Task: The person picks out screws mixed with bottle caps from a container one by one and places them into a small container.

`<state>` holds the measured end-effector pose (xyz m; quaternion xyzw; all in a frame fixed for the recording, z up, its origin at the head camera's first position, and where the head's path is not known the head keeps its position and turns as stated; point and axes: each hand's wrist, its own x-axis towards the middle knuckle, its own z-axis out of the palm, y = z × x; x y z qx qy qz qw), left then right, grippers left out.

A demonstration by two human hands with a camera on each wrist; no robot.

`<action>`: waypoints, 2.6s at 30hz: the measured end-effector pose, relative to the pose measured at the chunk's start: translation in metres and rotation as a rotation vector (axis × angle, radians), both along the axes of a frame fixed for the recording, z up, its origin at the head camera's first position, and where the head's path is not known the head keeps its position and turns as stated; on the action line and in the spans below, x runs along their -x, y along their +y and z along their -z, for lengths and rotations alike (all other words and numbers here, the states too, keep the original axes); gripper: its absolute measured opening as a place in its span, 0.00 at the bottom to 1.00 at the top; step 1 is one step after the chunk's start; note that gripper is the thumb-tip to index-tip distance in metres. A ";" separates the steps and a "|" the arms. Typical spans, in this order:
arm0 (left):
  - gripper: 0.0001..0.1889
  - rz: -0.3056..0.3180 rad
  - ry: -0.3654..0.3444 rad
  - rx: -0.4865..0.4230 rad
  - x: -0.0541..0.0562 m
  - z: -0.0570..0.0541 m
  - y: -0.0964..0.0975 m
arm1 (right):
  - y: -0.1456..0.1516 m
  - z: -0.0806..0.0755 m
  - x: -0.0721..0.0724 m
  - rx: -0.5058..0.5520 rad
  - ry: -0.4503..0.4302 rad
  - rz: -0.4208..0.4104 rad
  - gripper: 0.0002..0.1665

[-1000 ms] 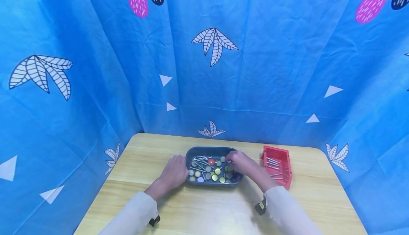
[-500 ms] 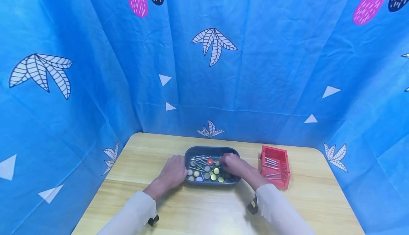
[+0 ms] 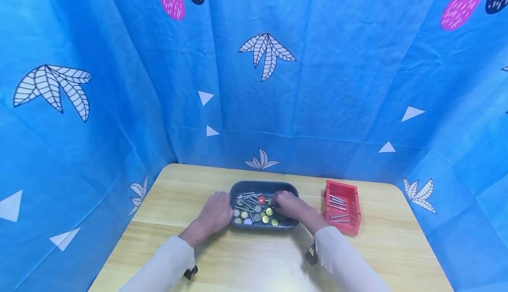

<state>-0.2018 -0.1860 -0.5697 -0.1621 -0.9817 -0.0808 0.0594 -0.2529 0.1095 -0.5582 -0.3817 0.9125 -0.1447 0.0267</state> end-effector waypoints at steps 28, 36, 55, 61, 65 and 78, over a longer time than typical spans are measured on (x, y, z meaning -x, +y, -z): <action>0.13 0.004 0.022 0.003 -0.002 0.000 0.000 | -0.013 0.010 0.003 -0.064 -0.021 0.027 0.07; 0.14 -0.004 -0.003 -0.015 -0.002 0.005 -0.001 | -0.008 0.012 0.003 -0.024 -0.030 0.007 0.07; 0.13 -0.003 0.003 0.013 -0.001 0.001 0.001 | 0.011 -0.005 0.002 0.099 0.080 -0.006 0.11; 0.14 -0.003 0.006 0.017 -0.002 -0.003 0.001 | 0.018 -0.012 0.001 0.109 0.104 -0.006 0.12; 0.14 0.001 0.010 0.022 -0.002 -0.004 0.001 | 0.023 -0.018 -0.001 0.120 0.114 0.004 0.11; 0.14 -0.004 0.019 0.045 -0.003 0.000 0.000 | 0.041 -0.031 -0.007 0.175 0.205 -0.049 0.09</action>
